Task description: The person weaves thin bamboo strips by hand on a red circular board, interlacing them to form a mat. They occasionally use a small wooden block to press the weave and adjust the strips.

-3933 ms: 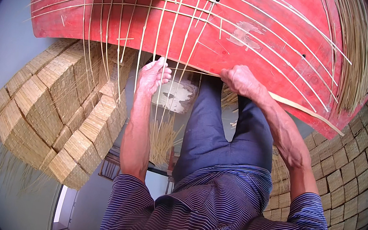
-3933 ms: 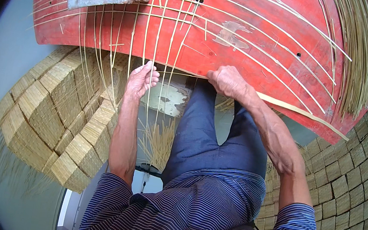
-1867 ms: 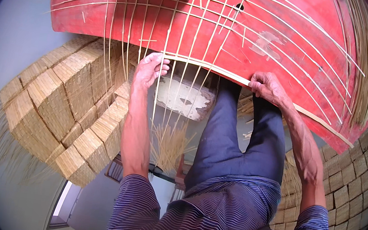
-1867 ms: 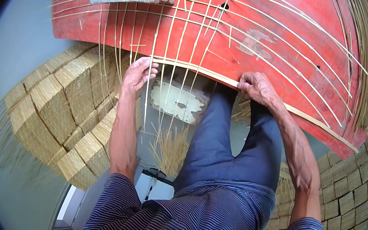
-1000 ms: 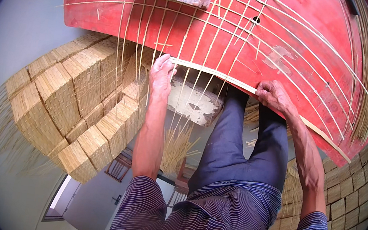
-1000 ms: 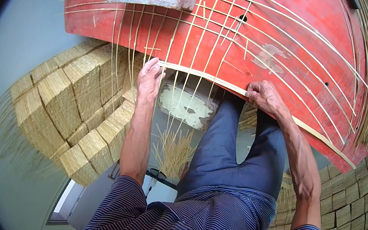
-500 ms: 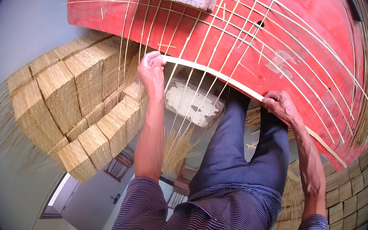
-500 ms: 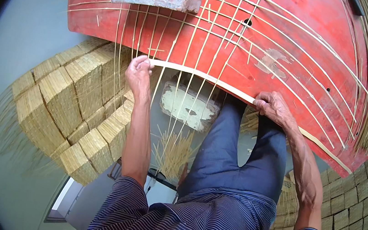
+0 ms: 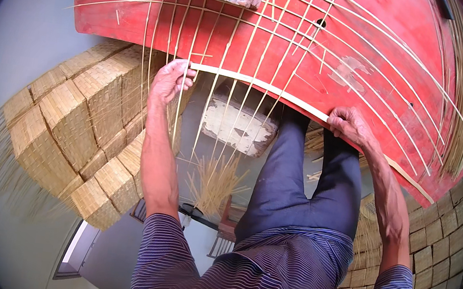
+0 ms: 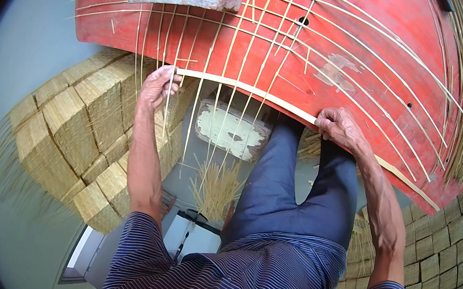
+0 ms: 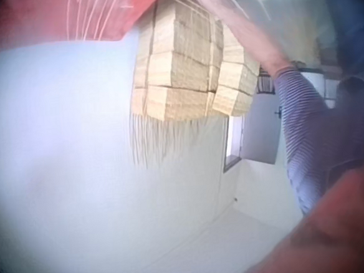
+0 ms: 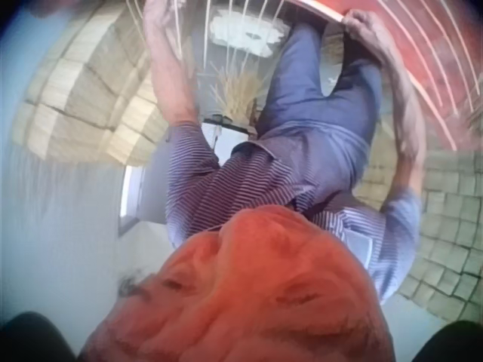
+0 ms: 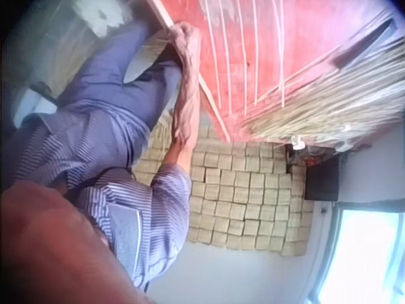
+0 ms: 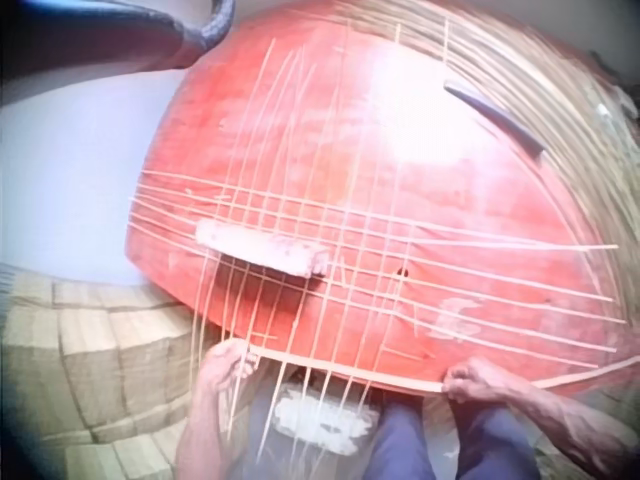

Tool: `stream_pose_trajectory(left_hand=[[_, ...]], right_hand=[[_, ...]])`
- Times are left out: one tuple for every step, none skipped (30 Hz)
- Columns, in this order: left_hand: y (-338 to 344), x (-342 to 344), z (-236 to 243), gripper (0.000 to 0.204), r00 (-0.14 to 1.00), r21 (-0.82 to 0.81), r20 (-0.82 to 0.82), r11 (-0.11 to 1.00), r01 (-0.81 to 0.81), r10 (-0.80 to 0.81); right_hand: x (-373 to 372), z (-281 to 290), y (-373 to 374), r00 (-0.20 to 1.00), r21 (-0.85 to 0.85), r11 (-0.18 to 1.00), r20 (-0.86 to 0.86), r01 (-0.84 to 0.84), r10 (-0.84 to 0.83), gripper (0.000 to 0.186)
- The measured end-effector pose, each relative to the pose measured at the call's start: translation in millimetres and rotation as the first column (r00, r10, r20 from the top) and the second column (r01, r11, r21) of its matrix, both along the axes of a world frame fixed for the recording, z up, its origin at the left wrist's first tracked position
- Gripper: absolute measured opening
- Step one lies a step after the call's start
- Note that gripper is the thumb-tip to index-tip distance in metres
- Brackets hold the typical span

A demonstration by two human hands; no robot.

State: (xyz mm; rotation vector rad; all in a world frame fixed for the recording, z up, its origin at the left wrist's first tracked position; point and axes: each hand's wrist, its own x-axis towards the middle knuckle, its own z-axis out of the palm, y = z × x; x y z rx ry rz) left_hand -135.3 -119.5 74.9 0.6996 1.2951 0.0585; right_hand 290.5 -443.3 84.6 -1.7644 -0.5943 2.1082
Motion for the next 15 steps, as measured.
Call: stream_pose_trajectory(left_hand=[[4.6, -2.1, 1.5, 0.03, 0.999, -0.038, 0.008, 0.999, 0.035, -0.035], [9.7, -3.5, 2.3, 0.034, 0.997, -0.077, 0.017, 0.995, 0.07, -0.069], [14.7, -4.9, 3.0, 0.035, 0.996, -0.109, 0.014, 0.99, 0.09, -0.089], [18.0, -3.6, 2.4, 0.036, 0.994, -0.146, 0.014, 0.983, 0.11, -0.109], [20.1, -2.5, 1.9, 0.035, 0.99, -0.147, 0.04, 0.979, 0.138, -0.134], [20.0, -1.2, 1.1, 0.033, 0.985, -0.121, 0.038, 0.978, 0.171, -0.167], [21.9, -2.8, -1.3, 0.031, 0.977, -0.102, 0.029, 0.972, 0.213, -0.211], [23.3, -4.4, -3.7, 0.029, 0.967, -0.084, 0.017, 0.963, 0.254, -0.254], [21.4, -6.6, -5.6, 0.029, 0.979, -0.078, 0.054, 0.976, 0.202, -0.199], [20.1, -6.2, -6.3, 0.028, 0.985, -0.073, 0.091, 0.986, 0.151, -0.145], [19.1, -6.3, -6.3, 0.028, 0.988, -0.07, 0.127, 0.993, 0.099, -0.09], [17.4, -7.0, -5.6, 0.027, 0.99, -0.057, 0.116, 0.995, 0.087, -0.08], [14.5, -3.0, -1.7, 0.026, 0.992, -0.045, 0.105, 0.996, 0.076, -0.071], [13.0, 0.2, 0.8, 0.025, 0.994, -0.032, 0.095, 0.997, 0.065, -0.061], [13.0, -1.0, -3.1, 0.023, 0.993, -0.02, 0.093, 0.997, 0.079, -0.077]], right_hand=[[-1.6, 0.2, 3.4, 1.0, -0.007, 1.0, -0.007, -0.006, 0.006, 0.02], [-3.2, 0.8, 6.2, 1.0, -0.007, 1.0, -0.001, 0.001, -0.001, 0.019], [-5.2, 1.6, 9.0, 1.0, -0.007, 1.0, 0.005, 0.007, -0.007, 0.019], [-7.0, 3.4, 11.1, 1.0, -0.011, 1.0, 0.014, 0.014, -0.014, 0.019], [-8.9, 5.3, 13.3, 1.0, -0.001, 1.0, 0.024, 0.017, -0.017, 0.019], [-10.7, 7.5, 15.8, 0.999, 0.009, 1.0, 0.034, 0.02, -0.02, 0.019], [-12.6, 9.5, 18.4, 0.999, 0.021, 1.0, 0.042, 0.022, -0.023, 0.019], [-14.0, 9.5, 19.8, 0.999, 0.032, 0.999, 0.043, 0.015, -0.017, 0.019], [-15.2, 8.6, 21.0, 0.999, 0.044, 0.999, 0.044, 0.009, -0.011, 0.02], [-16.4, 8.0, 22.7, 0.999, 0.057, 0.998, 0.046, 0.004, -0.006, 0.02], [-17.4, 8.3, 24.0, 0.999, 0.052, 0.999, 0.044, 0.012, -0.014, 0.02], [-18.3, 9.0, 25.4, 0.999, 0.048, 0.999, 0.042, 0.02, -0.022, 0.02], [-19.1, 9.7, 26.8, 0.999, 0.042, 0.999, 0.041, 0.028, -0.03, 0.02], [-20.3, 9.9, 28.1, 0.998, 0.047, 0.998, 0.043, 0.033, -0.035, 0.02], [-21.6, 9.8, 29.5, 0.998, 0.051, 0.998, 0.045, 0.037, -0.04, 0.02]])
